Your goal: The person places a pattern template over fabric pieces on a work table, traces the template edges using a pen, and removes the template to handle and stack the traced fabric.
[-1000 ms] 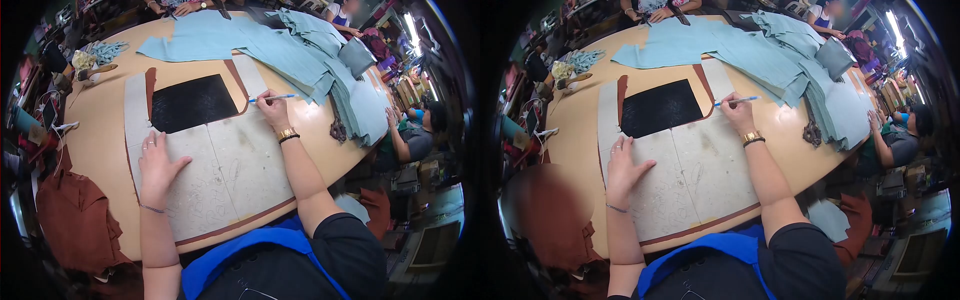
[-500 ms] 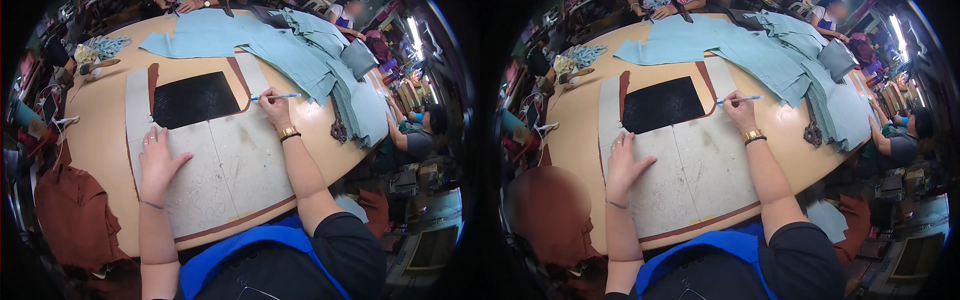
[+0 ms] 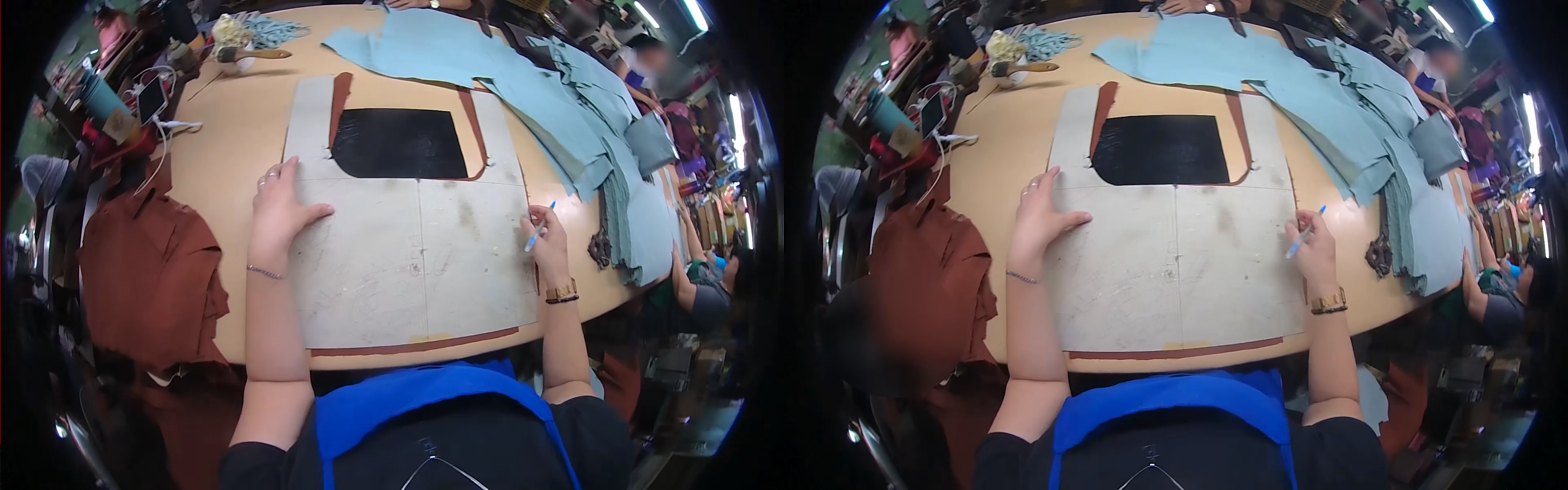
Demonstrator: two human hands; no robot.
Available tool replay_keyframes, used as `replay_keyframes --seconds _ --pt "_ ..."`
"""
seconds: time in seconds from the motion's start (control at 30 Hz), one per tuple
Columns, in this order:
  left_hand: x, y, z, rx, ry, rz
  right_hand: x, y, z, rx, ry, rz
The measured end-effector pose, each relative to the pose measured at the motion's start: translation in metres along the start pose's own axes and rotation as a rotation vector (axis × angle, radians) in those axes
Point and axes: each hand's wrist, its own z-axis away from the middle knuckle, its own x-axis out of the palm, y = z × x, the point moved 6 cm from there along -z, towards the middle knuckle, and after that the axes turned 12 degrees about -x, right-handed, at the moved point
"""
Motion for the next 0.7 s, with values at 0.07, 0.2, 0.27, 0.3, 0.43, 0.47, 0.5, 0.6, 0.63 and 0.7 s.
replay_keyframes --seconds 0.07,0.2,0.27,0.3,0.43,0.47,0.5,0.6,0.63,0.7 --pt "-0.001 0.0 -0.001 -0.036 -0.012 -0.031 -0.001 0.006 -0.005 0.055 0.013 -0.208" --pt "-0.004 0.0 -0.001 -0.061 -0.017 -0.048 -0.014 -0.004 -0.01 0.353 0.024 -0.63" --pt "-0.007 0.002 0.002 -0.096 -0.046 -0.064 -0.018 -0.009 -0.014 0.392 -0.05 -0.585" --pt "-0.006 0.002 0.002 -0.104 -0.062 -0.093 -0.017 -0.013 -0.015 0.363 -0.133 -0.55" --pt "0.0 0.002 0.005 -0.106 -0.099 -0.169 -0.041 -0.036 -0.015 0.11 0.031 -0.431" --pt "0.002 0.004 0.007 -0.101 -0.103 -0.179 -0.054 -0.04 -0.015 0.068 0.049 -0.44" --pt "0.004 0.004 0.008 -0.106 -0.114 -0.196 -0.074 -0.041 -0.015 0.027 0.067 -0.448" --pt "0.01 0.006 0.009 -0.121 -0.145 -0.268 -0.151 -0.003 0.0 -0.034 0.449 -0.256" --pt "0.012 0.007 0.01 -0.125 -0.153 -0.308 -0.172 0.006 0.003 -0.032 0.472 -0.366" --pt "0.015 0.006 0.009 -0.134 -0.155 -0.35 -0.209 0.018 0.011 -0.031 0.55 -0.521"
